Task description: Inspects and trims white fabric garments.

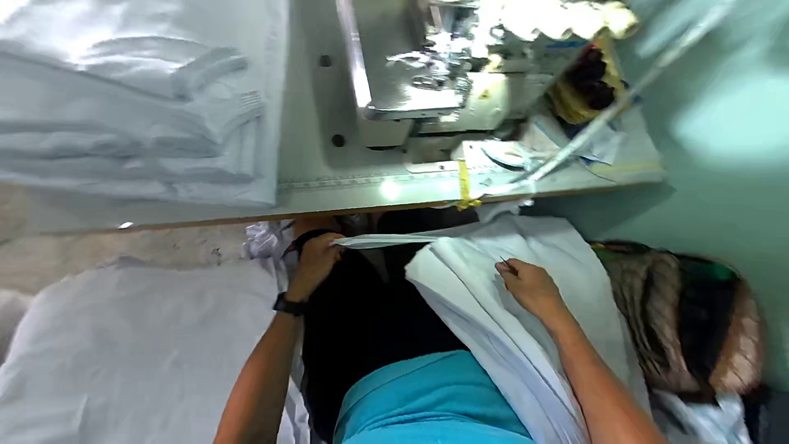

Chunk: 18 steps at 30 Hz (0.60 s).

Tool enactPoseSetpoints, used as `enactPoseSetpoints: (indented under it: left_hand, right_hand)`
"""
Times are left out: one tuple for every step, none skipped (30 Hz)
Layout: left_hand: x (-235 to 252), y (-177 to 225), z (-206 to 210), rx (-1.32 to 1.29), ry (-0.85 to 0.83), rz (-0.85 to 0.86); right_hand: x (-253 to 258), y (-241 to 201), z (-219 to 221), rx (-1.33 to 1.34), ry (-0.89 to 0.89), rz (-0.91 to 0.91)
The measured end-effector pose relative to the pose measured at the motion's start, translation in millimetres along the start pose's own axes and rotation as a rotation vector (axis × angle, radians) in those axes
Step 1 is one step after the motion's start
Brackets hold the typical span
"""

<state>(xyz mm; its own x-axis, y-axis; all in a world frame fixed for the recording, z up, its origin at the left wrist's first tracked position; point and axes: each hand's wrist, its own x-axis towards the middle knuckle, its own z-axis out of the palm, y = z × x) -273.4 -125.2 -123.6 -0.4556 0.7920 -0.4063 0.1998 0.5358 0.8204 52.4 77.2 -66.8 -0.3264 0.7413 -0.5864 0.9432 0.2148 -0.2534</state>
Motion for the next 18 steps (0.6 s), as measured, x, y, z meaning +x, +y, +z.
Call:
enactPoseSetpoints:
  left_hand:
    - [-14, -15, -28, -0.053, 0.088, -0.075]
    - [-30, -31, -55, -0.116, 0.208, -0.136]
    - [-45, -45, -80, -0.208, 0.355, -0.179]
    - [-57, -58, -103, -0.32, 0.535, -0.202]
    - [-67, -68, -124, -0.442, 0.729, -0.219]
    - [-77, -77, -143, -0.536, 0.901, -0.231]
    - [-87, -84, -157, -0.597, 1.051, -0.226]
    - [-95, -89, -169, -0.642, 1.178, -0.211]
    - [-100, -92, -178, -0.68, 1.279, -0.196]
    - [-103, -94, -185, -0.717, 1.363, -0.18]
    - [-102, -94, -188, -0.753, 1.42, -0.162]
    - [-98, -93, -187, -0.776, 1.446, -0.152]
    - [-91, -90, -184, -0.78, 1.439, -0.161]
    - [-81, -89, -179, -0.762, 1.395, -0.192]
    - [-71, -91, -171, -0.716, 1.304, -0.233]
    - [-63, -95, -163, -0.642, 1.145, -0.276]
    - [-56, -102, -156, -0.542, 0.929, -0.318]
    - [-51, -106, -150, -0.43, 0.702, -0.35]
  right_hand:
    - [7, -5, 11, 0.095, 0.002, -0.103]
    - [12, -11, 19, 0.173, -0.025, -0.178]
    - [15, -16, 25, 0.226, -0.048, -0.233]
    - [17, -21, 30, 0.276, -0.045, -0.28]
    - [15, -24, 33, 0.352, -0.037, -0.305]
    - [11, -27, 33, 0.455, -0.034, -0.297]
    - [5, -28, 31, 0.559, -0.039, -0.255]
    - [0, -28, 28, 0.622, -0.038, -0.197]
    - [-3, -25, 26, 0.619, -0.02, -0.155]
    - [-3, -17, 26, 0.566, -0.007, -0.123]
    - [-3, -9, 25, 0.506, -0.012, -0.093]
    - [-3, -3, 25, 0.467, -0.017, -0.061]
    - [-5, 1, 25, 0.455, -0.023, -0.024]
    - [-7, 2, 24, 0.475, -0.029, 0.011]
    - [-10, 1, 23, 0.539, -0.032, 0.033]
    - [-14, -3, 21, 0.651, -0.058, 0.033]
    - [-20, -10, 19, 0.798, -0.1, -0.005]
    - [-22, -11, 21, 0.961, -0.152, -0.098]
